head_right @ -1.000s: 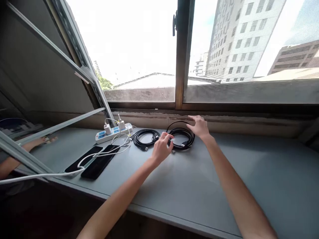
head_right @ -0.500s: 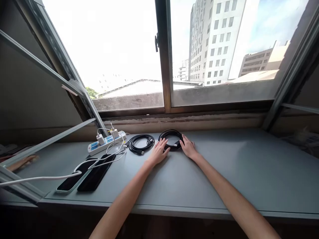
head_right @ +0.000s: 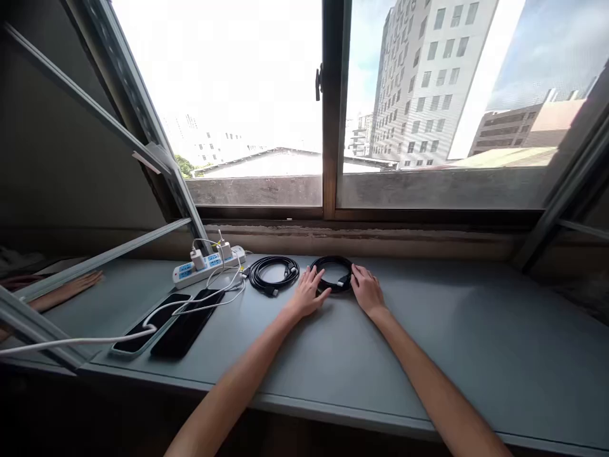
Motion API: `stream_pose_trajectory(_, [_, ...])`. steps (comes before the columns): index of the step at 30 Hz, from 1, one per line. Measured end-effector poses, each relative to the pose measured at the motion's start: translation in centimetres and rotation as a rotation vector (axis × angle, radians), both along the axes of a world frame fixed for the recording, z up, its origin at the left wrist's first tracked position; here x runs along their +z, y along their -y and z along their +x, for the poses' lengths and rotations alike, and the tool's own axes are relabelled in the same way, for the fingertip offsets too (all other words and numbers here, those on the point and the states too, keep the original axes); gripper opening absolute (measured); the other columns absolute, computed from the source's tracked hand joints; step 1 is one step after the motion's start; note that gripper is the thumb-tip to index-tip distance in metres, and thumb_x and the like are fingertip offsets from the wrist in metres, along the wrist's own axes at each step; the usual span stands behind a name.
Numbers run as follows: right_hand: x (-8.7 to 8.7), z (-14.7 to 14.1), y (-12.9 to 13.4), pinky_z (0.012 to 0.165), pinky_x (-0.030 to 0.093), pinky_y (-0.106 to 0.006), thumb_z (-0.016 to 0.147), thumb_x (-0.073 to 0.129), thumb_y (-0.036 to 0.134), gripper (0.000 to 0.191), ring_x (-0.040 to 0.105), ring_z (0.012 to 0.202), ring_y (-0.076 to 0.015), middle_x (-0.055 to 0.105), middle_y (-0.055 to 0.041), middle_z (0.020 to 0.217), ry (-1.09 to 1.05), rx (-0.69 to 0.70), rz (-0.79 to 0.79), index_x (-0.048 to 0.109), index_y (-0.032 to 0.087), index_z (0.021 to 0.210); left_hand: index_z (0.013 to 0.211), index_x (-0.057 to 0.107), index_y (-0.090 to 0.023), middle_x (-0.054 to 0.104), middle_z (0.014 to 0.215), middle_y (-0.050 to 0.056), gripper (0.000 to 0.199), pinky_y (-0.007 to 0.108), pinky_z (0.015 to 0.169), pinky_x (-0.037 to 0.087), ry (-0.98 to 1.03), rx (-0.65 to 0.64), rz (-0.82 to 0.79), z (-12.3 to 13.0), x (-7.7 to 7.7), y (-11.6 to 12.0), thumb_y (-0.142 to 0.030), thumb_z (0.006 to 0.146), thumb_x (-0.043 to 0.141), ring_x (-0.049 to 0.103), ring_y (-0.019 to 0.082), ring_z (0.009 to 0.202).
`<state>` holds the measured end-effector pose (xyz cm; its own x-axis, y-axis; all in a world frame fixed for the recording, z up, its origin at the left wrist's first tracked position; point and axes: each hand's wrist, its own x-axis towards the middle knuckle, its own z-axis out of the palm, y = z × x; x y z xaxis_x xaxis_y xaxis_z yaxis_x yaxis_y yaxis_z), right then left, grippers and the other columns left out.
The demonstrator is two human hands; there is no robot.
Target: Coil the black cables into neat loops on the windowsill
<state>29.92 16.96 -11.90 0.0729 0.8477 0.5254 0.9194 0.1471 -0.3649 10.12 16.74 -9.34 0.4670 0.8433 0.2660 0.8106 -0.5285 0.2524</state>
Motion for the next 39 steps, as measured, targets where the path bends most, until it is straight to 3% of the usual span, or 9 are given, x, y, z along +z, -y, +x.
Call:
stream_pose_trajectory(4, [0.2,0.1,0.2,0.09,0.042,-0.041,0.091,0.028,0.034,0.046,0.052,0.111,-0.0254,0.059,-0.011,0.118,0.098,-0.04,-0.038,0.056,0.016,0.123,0.139,0.03,-0.015,0.021,0.148,0.018,0.063,0.045,0.11,0.021,-0.015,0.004,0.006,0.4,-0.1,0.2,-0.052,0.089,0.04,0.009,0.03,0.137])
stream_pose_trajectory(9, [0.5,0.1,0.6,0.096,0.037,-0.041,0.09,0.033,0.044,0.048,0.046,0.119,-0.0251,0.053,-0.0127,0.127,0.2,0.038,0.024,0.058,0.015,0.119,0.137,0.035,-0.014,0.024,0.147,0.019,0.056,0.045,0.11,0.02,-0.059,-0.002,0.037,1.0,-0.5,-0.1,-0.046,0.092,0.039,0.012,0.034,0.136])
stream_pose_trajectory(13, [0.7,0.2,0.8,0.094,0.039,-0.041,0.086,0.039,0.051,0.049,0.049,0.116,-0.0255,0.056,-0.0124,0.122,0.18,0.063,0.043,0.058,0.019,0.117,0.132,0.042,-0.016,0.032,0.143,0.017,0.053,0.046,0.109,0.021,-0.092,-0.019,0.066,1.2,-0.5,-0.2,-0.047,0.089,0.045,0.017,0.037,0.135])
stream_pose_trajectory(18, [0.8,0.2,1.1,0.093,0.039,-0.041,0.086,0.041,0.05,0.041,0.047,0.117,-0.0266,0.054,-0.0116,0.121,0.191,0.127,0.021,0.066,0.023,0.104,0.127,0.048,-0.018,0.038,0.14,0.016,0.041,0.047,0.107,0.025,-0.116,-0.012,0.099,1.4,-0.7,-0.5,-0.04,0.092,0.04,0.023,0.038,0.133])
stream_pose_trajectory(23, [0.7,0.0,1.1,0.093,0.039,-0.044,0.081,0.049,0.055,0.043,0.043,0.12,-0.0297,0.061,-0.0094,0.113,0.198,0.189,0.018,0.063,0.022,0.105,0.12,0.054,-0.02,0.044,0.134,0.013,0.035,0.052,0.104,0.028,-0.119,-0.016,0.131,1.4,-1.0,-0.7,-0.037,0.094,0.038,0.026,0.039,0.131])
stream_pose_trajectory(29, [1.0,0.1,1.0,0.089,0.043,-0.043,0.087,0.042,0.051,0.037,0.047,0.119,-0.0303,0.065,-0.0072,0.109,0.162,0.226,0.024,0.063,0.022,0.098,0.111,0.06,-0.019,0.05,0.124,0.014,0.031,0.05,0.105,0.029,-0.1,-0.023,0.148,1.3,-0.9,-0.7,-0.033,0.094,0.039,0.031,0.038,0.129])
stream_pose_trajectory(32, [2.0,0.3,1.4,0.085,0.046,-0.04,0.091,0.037,0.046,0.037,0.054,0.112,-0.0284,0.068,-0.0067,0.103,0.137,0.241,0.049,0.062,0.021,0.098,0.109,0.062,-0.019,0.053,0.12,0.012,0.031,0.049,0.105,0.029,-0.086,-0.014,0.147,1.3,-0.9,-0.8,-0.033,0.094,0.038,0.032,0.037,0.128])
stream_pose_trajectory(35, [3.3,0.5,2.0,0.078,0.048,-0.035,0.093,0.033,0.043,0.038,0.064,0.093,-0.0235,0.07,-0.0063,0.098,0.113,0.223,0.141,0.064,0.021,0.097,0.108,0.063,-0.021,0.055,0.117,0.01,0.031,0.049,0.106,0.028,-0.07,-0.004,0.146,1.4,-1.1,-0.8,-0.034,0.094,0.038,0.031,0.037,0.128])
stream_pose_trajectory(39, [4.4,0.8,2.6,0.073,0.049,-0.033,0.092,0.036,0.041,0.036,0.065,0.081,-0.0202,0.071,-0.0048,0.092,0.101,0.222,0.233,0.065,0.021,0.097,0.107,0.063,-0.02,0.056,0.116,0.009,0.031,0.048,0.106,0.026,-0.052,0.007,0.15,1.4,-1.4,-0.7,-0.034,0.094,0.038,0.031,0.036,0.129])
